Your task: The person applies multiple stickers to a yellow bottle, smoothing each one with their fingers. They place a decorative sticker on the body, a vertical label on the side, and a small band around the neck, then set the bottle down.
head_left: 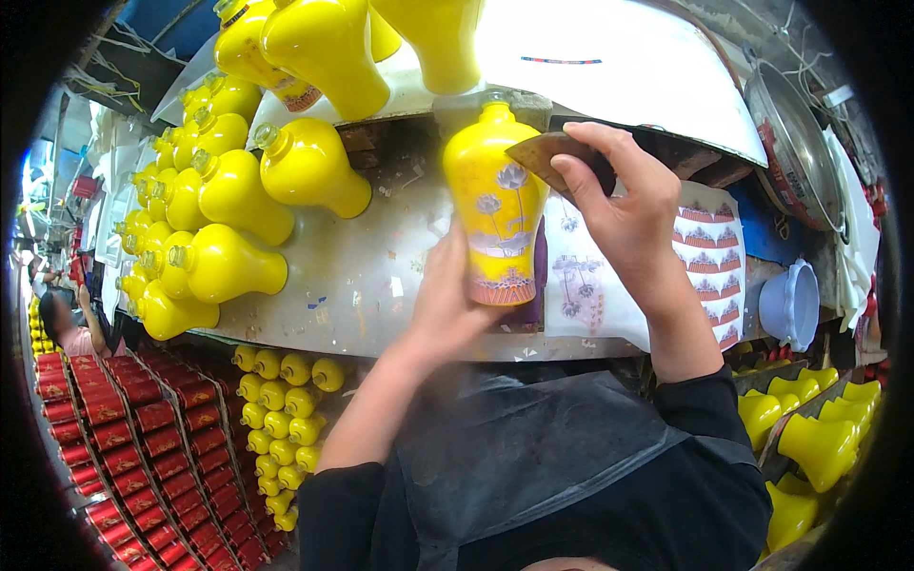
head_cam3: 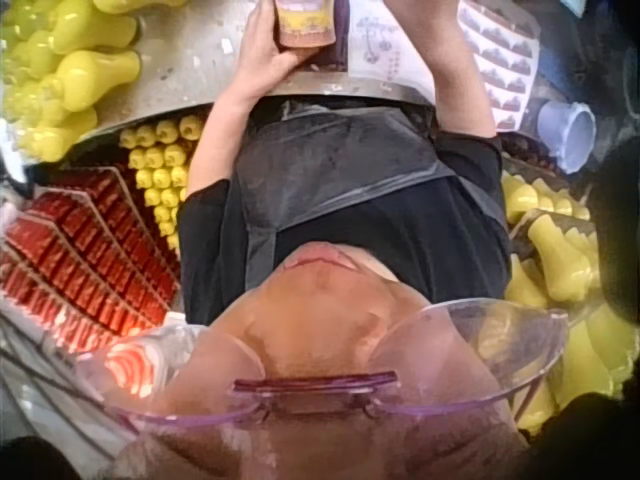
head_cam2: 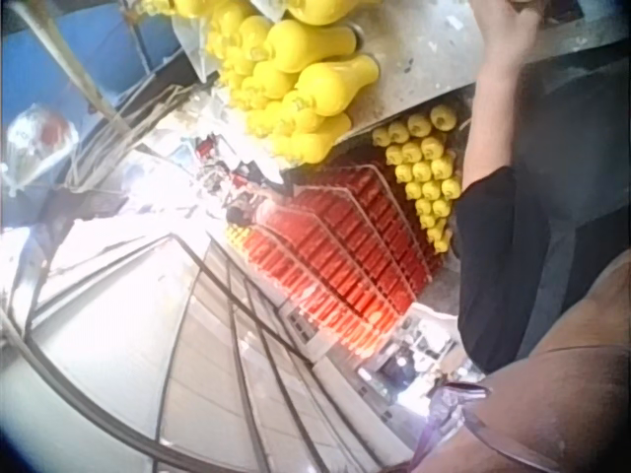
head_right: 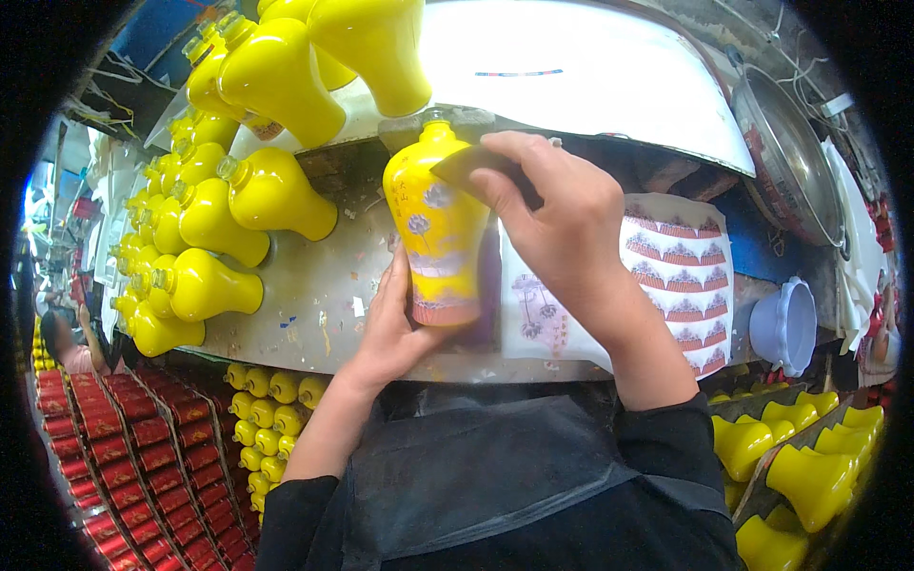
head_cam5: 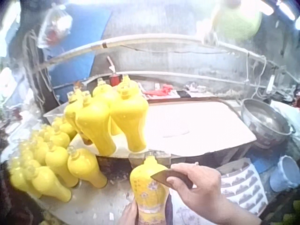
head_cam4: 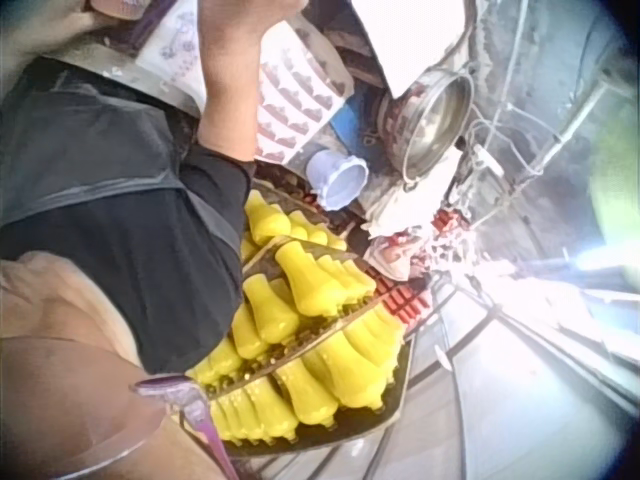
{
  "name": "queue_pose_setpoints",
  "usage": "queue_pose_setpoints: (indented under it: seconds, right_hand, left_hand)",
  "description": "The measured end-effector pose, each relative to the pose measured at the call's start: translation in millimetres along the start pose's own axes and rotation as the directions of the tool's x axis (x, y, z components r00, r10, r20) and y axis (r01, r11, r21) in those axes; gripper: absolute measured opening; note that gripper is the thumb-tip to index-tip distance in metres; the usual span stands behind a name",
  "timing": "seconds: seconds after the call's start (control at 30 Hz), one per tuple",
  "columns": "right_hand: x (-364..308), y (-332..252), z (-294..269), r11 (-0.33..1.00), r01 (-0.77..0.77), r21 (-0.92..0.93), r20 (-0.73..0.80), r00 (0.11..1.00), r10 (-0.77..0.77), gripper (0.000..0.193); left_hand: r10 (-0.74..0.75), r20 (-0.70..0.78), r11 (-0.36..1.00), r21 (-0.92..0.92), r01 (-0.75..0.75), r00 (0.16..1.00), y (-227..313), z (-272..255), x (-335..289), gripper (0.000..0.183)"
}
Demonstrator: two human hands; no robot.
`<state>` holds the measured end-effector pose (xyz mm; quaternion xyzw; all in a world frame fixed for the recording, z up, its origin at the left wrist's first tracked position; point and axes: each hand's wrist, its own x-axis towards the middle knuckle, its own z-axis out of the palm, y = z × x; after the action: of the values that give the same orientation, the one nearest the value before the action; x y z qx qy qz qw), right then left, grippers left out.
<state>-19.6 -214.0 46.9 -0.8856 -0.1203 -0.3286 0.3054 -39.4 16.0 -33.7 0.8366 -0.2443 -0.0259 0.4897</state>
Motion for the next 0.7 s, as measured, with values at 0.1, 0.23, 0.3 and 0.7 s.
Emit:
queue_pose_setpoints:
  seconds: [0.1, 0.23, 0.3, 0.7]
  right_hand:
    - [5.7, -1.1, -0.7, 0.980, 0.165, 0.111, -0.023, 0.986, -0.163, 0.025]
    - [16.0, 2.4, -2.3, 0.998, -0.003, -0.058, 0.061, 0.998, 0.007, 0.025]
    - [21.2, 3.9, -1.7, 0.997, 0.062, -0.039, -0.002, 0.998, -0.063, 0.023]
    - [-0.3, -12.8, 8.8, 0.822, 0.554, -0.130, 0.050, 0.832, -0.553, 0.029]
  left_hand:
    - [0.100, -0.084, 0.994, 0.059, -0.096, 0.991, -10.2, 3.7, -4.3, 0.101]
    - [0.181, -0.180, 0.963, 0.231, -0.137, 0.967, -11.0, 1.6, -8.5, 0.099]
    - [0.128, -0.184, 0.973, 0.215, -0.087, 0.975, -7.0, 0.4, -8.1, 0.099]
    - [0.009, -0.151, 0.996, 0.094, 0.005, 0.989, -4.7, 7.2, -7.0, 0.114]
